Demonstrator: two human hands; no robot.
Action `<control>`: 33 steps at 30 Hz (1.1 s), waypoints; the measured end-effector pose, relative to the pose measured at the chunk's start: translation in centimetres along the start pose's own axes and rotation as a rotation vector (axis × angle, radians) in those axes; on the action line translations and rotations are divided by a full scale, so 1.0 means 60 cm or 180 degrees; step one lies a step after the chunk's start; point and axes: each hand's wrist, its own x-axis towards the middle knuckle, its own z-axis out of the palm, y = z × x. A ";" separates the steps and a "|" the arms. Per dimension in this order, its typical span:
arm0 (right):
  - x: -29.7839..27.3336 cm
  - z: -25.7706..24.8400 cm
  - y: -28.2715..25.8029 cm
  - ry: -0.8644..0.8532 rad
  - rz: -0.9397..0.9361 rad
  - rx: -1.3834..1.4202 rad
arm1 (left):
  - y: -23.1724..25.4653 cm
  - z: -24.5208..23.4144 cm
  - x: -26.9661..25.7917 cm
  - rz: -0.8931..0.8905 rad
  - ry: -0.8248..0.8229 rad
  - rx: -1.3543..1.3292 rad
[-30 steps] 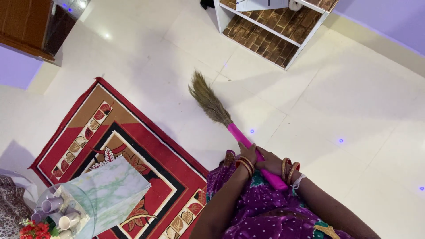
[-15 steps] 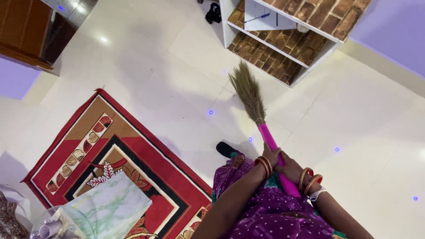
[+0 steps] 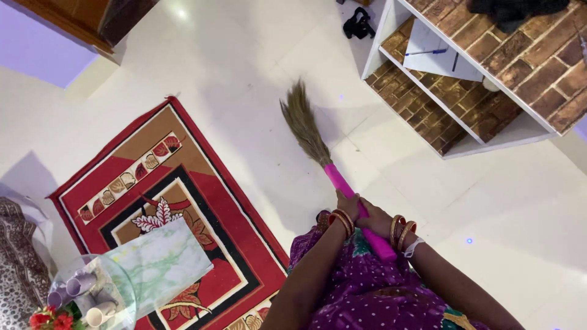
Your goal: The person sweeps the floor with a broom, moving across a room and a hallway.
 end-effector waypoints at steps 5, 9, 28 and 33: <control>0.063 -0.025 -0.011 -0.0286 -0.1047 -0.0877 | 0.037 -0.018 -0.006 0.0480 0.0394 -0.0313; 0.056 -0.052 -0.073 -0.0795 -0.0193 -0.1608 | 0.041 -0.014 -0.014 0.0245 0.0735 -0.1003; 0.064 -0.516 -0.099 -0.1837 0.0624 -0.2601 | 0.077 0.467 0.190 -0.0132 0.1541 -0.1952; 0.096 -0.559 -0.104 -0.1572 -0.0353 -0.3083 | 0.148 0.485 0.201 0.0570 0.1785 -0.1918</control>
